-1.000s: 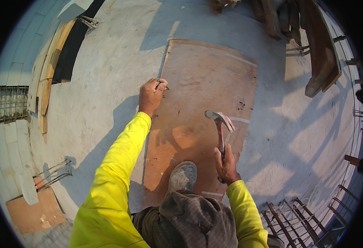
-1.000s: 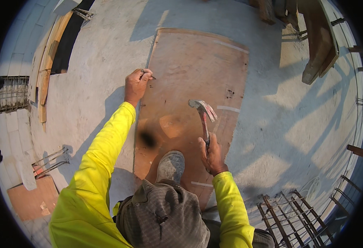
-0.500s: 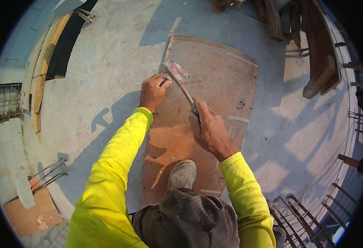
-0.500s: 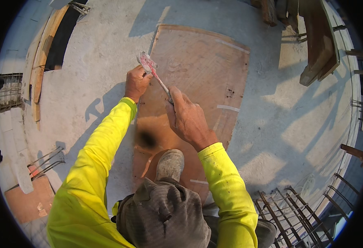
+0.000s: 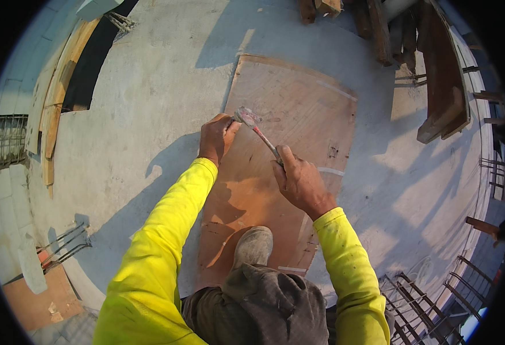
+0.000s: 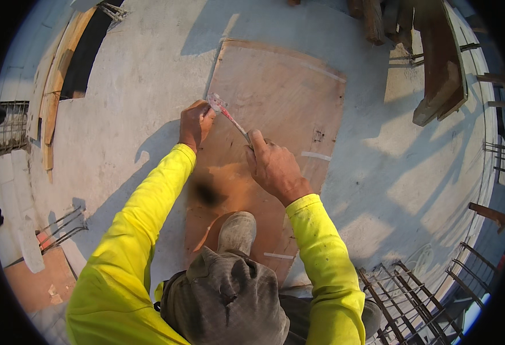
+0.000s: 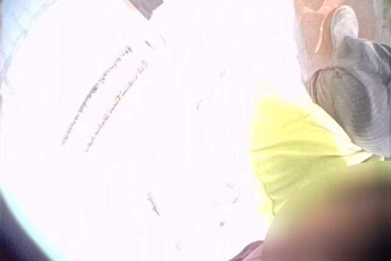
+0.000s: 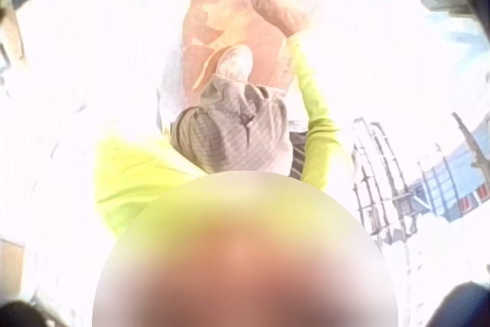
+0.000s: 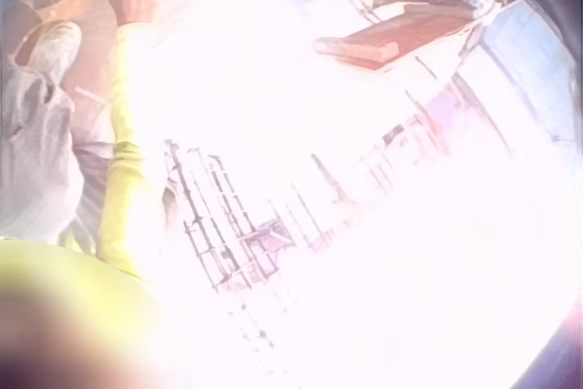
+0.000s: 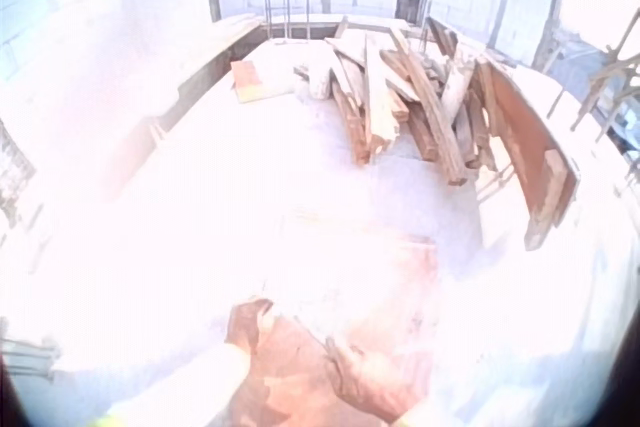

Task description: The person hammers nails into a wooden board on the floor, then picks up a bundle of wire ties, separates one, and bends it around the board's edge. The person continues to manipulate the wire by hand, bending and shaping it around the board.

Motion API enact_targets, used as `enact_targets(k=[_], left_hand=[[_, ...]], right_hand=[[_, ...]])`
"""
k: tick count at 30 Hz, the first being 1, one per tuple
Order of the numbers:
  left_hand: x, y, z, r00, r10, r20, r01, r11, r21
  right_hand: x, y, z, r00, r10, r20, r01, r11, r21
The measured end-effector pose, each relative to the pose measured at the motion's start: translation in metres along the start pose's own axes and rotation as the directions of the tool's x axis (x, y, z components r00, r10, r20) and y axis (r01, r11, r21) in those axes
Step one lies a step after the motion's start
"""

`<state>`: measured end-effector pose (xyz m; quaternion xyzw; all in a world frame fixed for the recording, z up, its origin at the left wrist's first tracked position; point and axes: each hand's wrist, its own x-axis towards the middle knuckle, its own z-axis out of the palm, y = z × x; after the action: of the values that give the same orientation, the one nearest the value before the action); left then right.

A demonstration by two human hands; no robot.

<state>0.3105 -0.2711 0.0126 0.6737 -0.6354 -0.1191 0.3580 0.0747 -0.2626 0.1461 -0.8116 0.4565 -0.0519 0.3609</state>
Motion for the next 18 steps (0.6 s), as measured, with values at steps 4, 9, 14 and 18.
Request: enact_targets(k=[4,9,14,18], left_hand=[[-0.003,-0.002,0.005,0.997,0.029,-0.066,-0.032,0.998,-0.046],[-0.002,-0.005,0.005,0.998,0.021,-0.060,-0.024,0.999,-0.038],[-0.004,-0.002,0.010,0.995,0.030,-0.095,-0.037,0.996,-0.075],[-0.006,-0.003,0.012,0.992,0.033,-0.121,-0.037,0.999,-0.032]], right_hand=[[-0.005,0.000,0.003,0.956,-0.144,-0.255,0.183,0.974,0.136],[0.002,-0.006,0.000,0.951,-0.170,-0.258,0.211,0.968,0.139],[0.007,-0.005,-0.006,0.990,-0.044,-0.134,0.054,0.996,0.070],[0.004,-0.007,0.002,0.938,-0.158,-0.308,0.204,0.971,0.122]])
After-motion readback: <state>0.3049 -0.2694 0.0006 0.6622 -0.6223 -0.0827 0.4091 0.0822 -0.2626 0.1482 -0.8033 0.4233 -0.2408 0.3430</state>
